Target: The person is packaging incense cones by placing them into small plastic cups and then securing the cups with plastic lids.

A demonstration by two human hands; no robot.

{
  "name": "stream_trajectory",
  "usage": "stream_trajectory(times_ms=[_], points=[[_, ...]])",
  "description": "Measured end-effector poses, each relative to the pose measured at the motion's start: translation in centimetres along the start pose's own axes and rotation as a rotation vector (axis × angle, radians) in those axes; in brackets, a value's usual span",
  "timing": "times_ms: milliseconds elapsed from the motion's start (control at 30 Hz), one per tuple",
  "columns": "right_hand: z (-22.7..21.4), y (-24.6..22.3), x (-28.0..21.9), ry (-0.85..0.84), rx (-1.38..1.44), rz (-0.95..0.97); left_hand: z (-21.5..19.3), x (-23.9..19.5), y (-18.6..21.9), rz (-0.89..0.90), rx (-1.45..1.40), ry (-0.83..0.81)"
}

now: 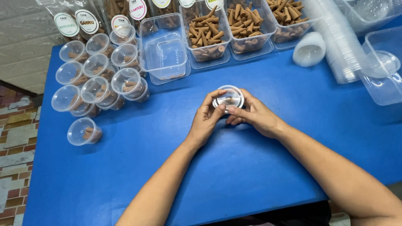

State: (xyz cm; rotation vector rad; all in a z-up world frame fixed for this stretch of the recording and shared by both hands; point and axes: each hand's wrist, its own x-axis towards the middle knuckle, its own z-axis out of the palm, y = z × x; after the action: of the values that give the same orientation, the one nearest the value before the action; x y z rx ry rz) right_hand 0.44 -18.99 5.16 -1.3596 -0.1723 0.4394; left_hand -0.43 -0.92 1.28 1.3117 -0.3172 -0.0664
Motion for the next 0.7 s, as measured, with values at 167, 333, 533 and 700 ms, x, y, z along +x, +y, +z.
stream_trajectory(times_ms=[167,333,533,700], points=[[-0.3,0.8,0.5,0.007,0.035,-0.013,-0.1,0.1,-0.3,0.018,-0.061,0.021],[-0.8,1.7,0.9,-0.001,0.018,-0.030,-0.3,0.2,-0.4,0.035,-0.078,0.039],[-1.2,1.8,1.3,-0.019,0.043,-0.046,0.2,0.1,-0.1,0.009,-0.093,0.085],[-2.1,2.4,1.9,-0.028,0.121,-0.015,0.3,0.1,-0.2,-0.023,-0.141,0.103]])
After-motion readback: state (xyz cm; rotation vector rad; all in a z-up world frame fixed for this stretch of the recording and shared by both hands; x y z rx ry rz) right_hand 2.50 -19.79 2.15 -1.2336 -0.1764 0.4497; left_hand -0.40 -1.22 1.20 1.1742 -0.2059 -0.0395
